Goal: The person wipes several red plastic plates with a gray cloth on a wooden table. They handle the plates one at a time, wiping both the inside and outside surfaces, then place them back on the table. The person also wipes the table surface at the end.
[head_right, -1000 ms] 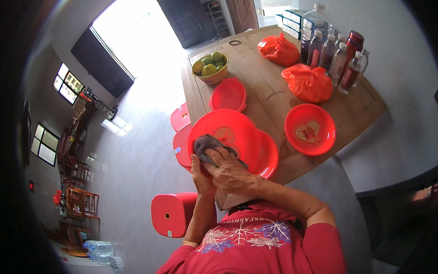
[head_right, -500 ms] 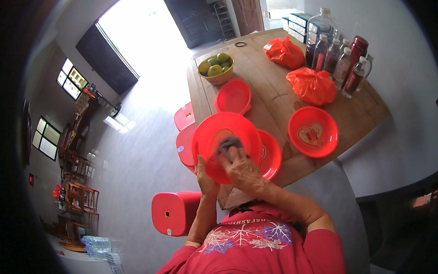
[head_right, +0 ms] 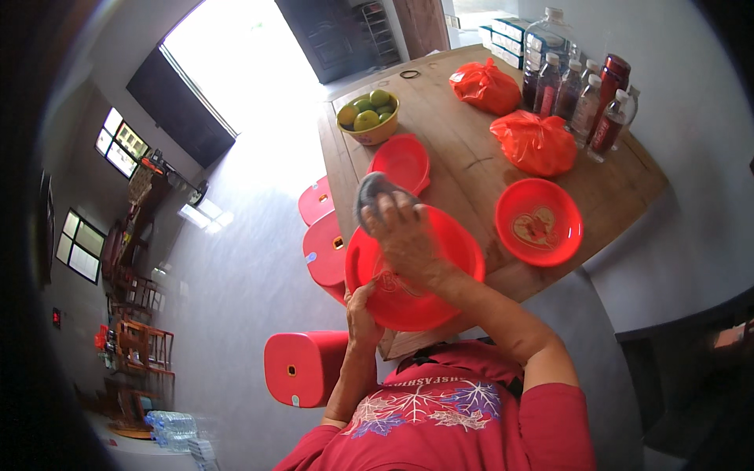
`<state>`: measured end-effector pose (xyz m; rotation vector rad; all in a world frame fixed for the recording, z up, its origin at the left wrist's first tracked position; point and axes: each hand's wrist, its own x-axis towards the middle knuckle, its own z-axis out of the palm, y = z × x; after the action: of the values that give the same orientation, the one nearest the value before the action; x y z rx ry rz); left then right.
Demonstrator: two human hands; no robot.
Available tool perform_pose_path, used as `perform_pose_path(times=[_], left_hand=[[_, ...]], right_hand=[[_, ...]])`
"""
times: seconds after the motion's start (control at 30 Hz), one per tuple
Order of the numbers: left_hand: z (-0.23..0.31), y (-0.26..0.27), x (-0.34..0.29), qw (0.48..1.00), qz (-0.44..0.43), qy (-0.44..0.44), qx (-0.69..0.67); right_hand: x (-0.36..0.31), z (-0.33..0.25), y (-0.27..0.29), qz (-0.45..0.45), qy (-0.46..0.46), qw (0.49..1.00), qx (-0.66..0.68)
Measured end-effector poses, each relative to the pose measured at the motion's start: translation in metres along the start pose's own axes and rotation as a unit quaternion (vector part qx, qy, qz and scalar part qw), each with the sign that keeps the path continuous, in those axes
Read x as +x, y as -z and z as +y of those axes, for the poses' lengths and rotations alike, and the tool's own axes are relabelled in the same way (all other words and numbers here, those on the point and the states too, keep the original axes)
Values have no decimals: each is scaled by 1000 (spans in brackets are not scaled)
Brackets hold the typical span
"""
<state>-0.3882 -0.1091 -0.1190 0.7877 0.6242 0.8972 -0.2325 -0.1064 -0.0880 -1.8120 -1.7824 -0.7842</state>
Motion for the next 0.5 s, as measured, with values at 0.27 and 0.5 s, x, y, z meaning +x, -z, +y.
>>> perform_pose_path(times=[0.27, 0.5], left_hand=[[-1, 1, -1, 996, 54, -75, -4], [-3, 9, 8, 997, -23, -47, 65]], right_hand=[[-58, 20, -1, 32, -179, 977, 110], [-35, 26, 1, 18, -58, 998, -26]])
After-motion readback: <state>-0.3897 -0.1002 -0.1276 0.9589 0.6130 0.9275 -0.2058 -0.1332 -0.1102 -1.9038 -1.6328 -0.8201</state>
